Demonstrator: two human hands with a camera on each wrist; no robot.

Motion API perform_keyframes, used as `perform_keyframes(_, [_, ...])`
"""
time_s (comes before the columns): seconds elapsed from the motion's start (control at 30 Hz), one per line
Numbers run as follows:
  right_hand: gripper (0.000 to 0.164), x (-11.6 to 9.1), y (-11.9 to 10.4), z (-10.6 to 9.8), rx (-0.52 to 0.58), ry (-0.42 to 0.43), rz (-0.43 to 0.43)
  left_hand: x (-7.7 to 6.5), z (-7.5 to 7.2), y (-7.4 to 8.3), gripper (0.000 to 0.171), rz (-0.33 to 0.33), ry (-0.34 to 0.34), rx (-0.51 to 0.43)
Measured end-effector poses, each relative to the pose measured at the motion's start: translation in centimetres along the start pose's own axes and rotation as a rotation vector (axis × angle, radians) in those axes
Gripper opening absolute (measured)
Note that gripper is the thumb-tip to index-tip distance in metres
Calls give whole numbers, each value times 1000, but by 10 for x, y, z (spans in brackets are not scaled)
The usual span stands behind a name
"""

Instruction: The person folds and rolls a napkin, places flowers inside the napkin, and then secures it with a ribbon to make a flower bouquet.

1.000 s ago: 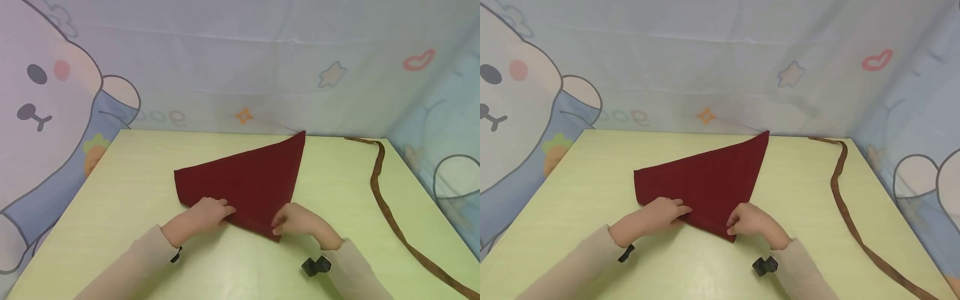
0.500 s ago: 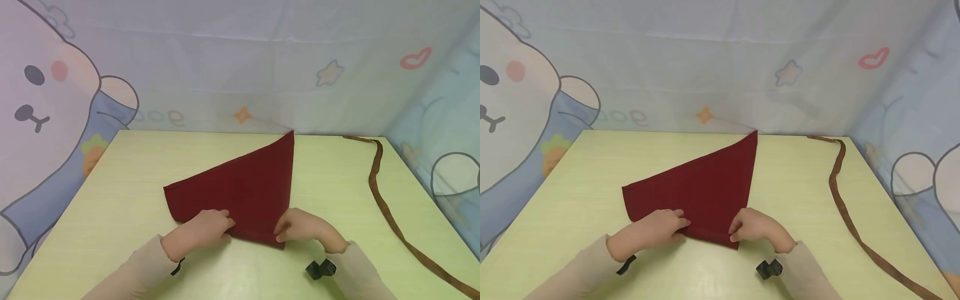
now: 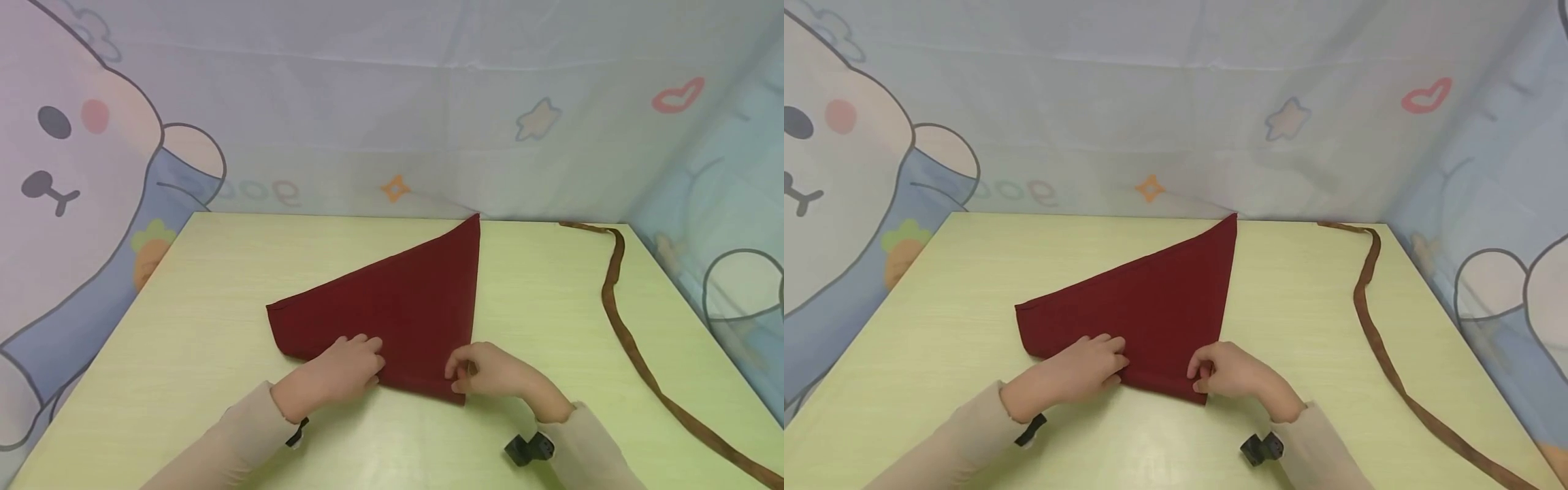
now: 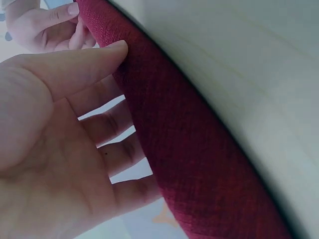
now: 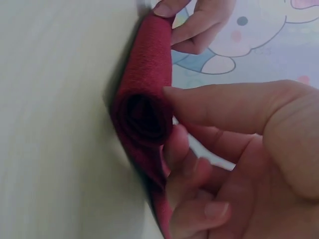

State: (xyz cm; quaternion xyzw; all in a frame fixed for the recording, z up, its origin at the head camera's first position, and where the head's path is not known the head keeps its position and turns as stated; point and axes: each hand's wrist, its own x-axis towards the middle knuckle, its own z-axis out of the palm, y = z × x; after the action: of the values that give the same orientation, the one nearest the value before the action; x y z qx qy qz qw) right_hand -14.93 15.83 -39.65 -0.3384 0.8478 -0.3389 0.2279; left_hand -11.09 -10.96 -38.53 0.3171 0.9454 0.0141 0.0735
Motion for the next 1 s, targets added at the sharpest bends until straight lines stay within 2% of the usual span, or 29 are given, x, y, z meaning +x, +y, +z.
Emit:
perform_keyframes(0.13, [7, -4, 4, 2, -72, 27, -92, 1, 0, -1, 6, 13, 4, 27])
perform_keyframes(0.23, [11, -7, 5, 5, -136, 54, -134, 2, 0, -2, 11, 13, 5, 14])
perform_keyframes(0.4, [24, -11, 7, 11, -170, 87, -126, 2, 1, -6, 15, 5, 18, -74])
perform_keyframes(0.57, [20, -12, 9, 13, -173, 111, -140, 3, 3, -10, 12, 0, 11, -138])
perform_keyframes(0.67, [18, -12, 10, 13, -176, 120, -152, 4, 4, -11, 10, -8, 3, -154])
perform_keyframes(0.9, [18, -11, 14, 10, -184, 134, -160, 7, 3, -14, 20, 5, 23, -156])
perform_keyframes(1.0, [20, -12, 14, 8, -163, 140, -135, 8, 4, -16, 19, 9, 32, -143])
